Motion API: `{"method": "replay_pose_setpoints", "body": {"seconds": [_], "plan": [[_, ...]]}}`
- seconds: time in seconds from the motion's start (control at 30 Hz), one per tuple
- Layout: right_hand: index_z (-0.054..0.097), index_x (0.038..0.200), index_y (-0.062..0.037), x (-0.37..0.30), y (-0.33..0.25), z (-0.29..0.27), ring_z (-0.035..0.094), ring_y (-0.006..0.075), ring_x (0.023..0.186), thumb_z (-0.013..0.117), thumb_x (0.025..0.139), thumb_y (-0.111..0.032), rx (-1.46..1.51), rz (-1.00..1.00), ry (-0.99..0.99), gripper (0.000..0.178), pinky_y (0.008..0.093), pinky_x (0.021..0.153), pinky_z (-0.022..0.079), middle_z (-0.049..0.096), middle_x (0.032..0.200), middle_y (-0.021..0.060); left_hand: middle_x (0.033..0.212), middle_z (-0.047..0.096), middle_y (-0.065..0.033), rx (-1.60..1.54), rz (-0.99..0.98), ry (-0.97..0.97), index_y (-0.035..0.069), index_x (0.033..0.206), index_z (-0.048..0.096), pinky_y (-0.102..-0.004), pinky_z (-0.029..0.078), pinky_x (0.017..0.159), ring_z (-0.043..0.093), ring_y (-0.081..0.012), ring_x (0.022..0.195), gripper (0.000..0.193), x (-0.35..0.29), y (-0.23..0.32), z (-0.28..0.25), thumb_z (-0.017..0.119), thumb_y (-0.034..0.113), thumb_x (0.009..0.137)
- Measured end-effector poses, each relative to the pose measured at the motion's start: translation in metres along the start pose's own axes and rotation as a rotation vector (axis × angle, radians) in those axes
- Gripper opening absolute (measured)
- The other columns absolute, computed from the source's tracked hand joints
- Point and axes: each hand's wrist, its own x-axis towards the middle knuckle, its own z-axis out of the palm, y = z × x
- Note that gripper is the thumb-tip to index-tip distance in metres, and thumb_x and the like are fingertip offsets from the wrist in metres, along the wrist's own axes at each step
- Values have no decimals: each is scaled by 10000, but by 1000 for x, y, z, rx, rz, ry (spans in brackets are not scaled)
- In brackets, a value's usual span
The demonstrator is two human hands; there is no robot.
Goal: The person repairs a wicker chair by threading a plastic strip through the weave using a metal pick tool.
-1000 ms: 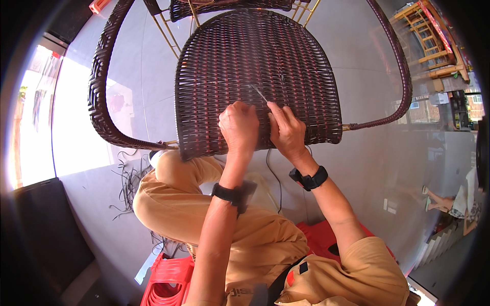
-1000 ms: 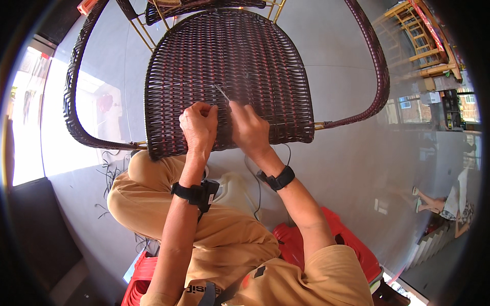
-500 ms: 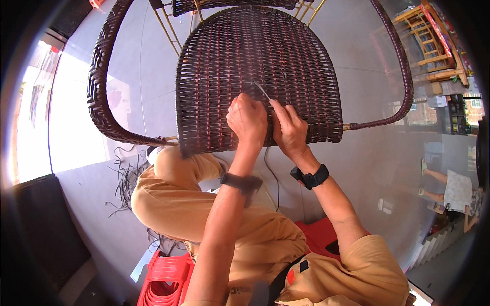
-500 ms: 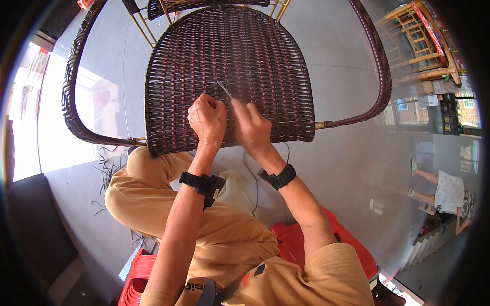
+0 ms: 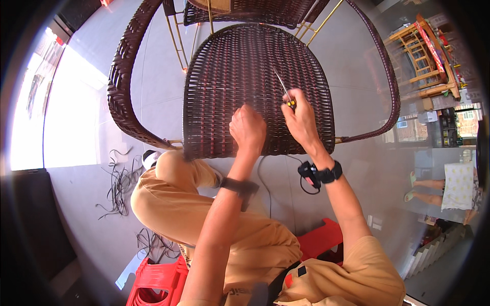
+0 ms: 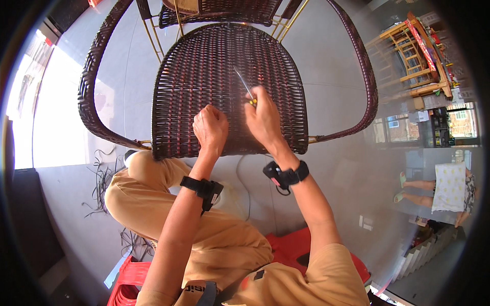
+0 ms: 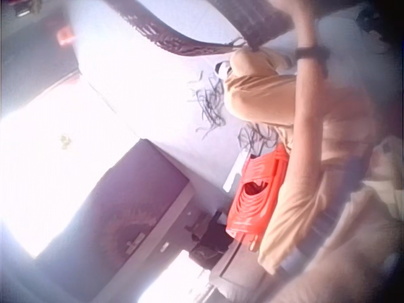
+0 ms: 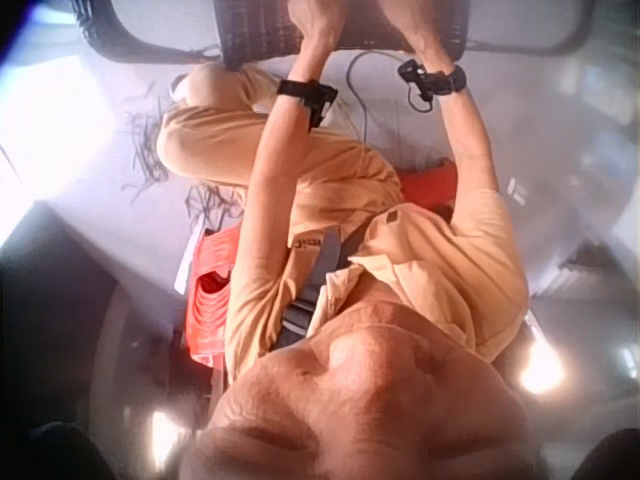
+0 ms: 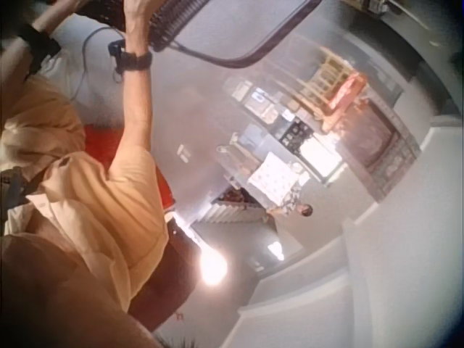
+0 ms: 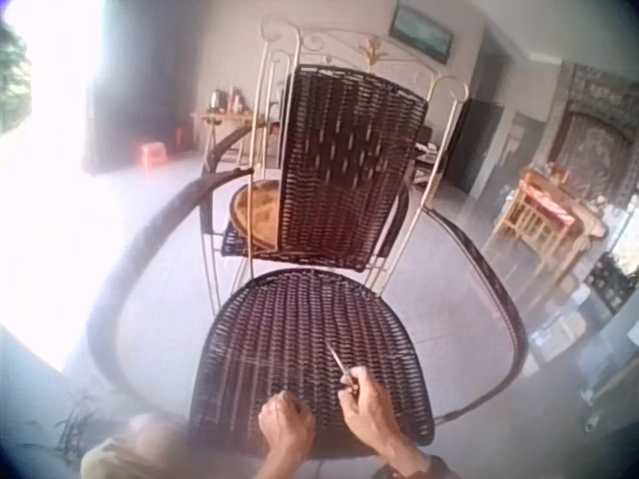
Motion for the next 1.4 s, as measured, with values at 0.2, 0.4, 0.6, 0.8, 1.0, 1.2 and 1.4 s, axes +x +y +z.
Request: {"method": "replay_pose_setpoints", "body": {"seconds": [0.2, 0.4, 0.6, 0.8, 1.0, 1.2, 1.4], "plan": [[682, 854, -43, 60, 4, 29, 642, 293, 788, 596, 797, -21, -136, -224, -110, 105, 381, 687, 496, 650, 855, 103, 659, 622, -200, -45, -4, 5, 18, 661, 601, -488, 485, 606, 612, -412, 652, 167, -1, 0, 0, 582, 102, 805], [698, 851, -40, 65, 11, 35, 641, 284, 774, 600, 761, 25, -122, -412, -248, 149, 372, 686, 510, 636, 839, 97, 758, 627, -185, -99, -48, -66, 19, 683, 549, -503, 480, 611, 613, -405, 687, 111, -3, 0, -2, 582, 81, 769], [682, 902, -29, 63, 11, 31, 646, 282, 780, 596, 736, 62, -216, -538, -306, 208, 376, 692, 535, 624, 891, 101, 661, 616, -200, -124, -12, 28, 10, 654, 587, -484, 481, 598, 610, -409, 651, 161, -2, -1, 1, 582, 87, 795], [642, 870, 15, 72, 21, 29, 624, 273, 743, 657, 717, 72, -246, -624, -346, 165, 368, 647, 509, 594, 839, 105, 653, 608, -191, -123, -5, 42, 11, 651, 574, -490, 471, 593, 602, -405, 642, 161, -4, 1, 3, 590, 87, 792], [618, 831, 8, 80, 20, 28, 613, 291, 724, 663, 732, 48, -294, -624, -429, 115, 381, 637, 501, 584, 817, 104, 761, 617, -181, -107, -10, -33, 25, 698, 530, -504, 478, 601, 605, -405, 680, 120, -4, -3, 3, 594, 94, 773], [578, 792, 7, 86, 16, 26, 599, 312, 713, 646, 745, 41, -325, -637, -471, 89, 392, 623, 487, 574, 798, 120, 667, 608, -188, -129, -2, 21, 13, 655, 564, -489, 470, 594, 601, -399, 648, 156, -4, -1, 4, 592, 79, 793], [577, 791, 14, 101, 12, 26, 605, 315, 699, 683, 735, -28, -210, -572, -594, 127, 403, 657, 493, 602, 793, 139, 673, 610, -184, -129, 3, 31, 16, 665, 566, -488, 472, 594, 600, -399, 642, 149, -5, 1, 1, 592, 79, 798]]}}
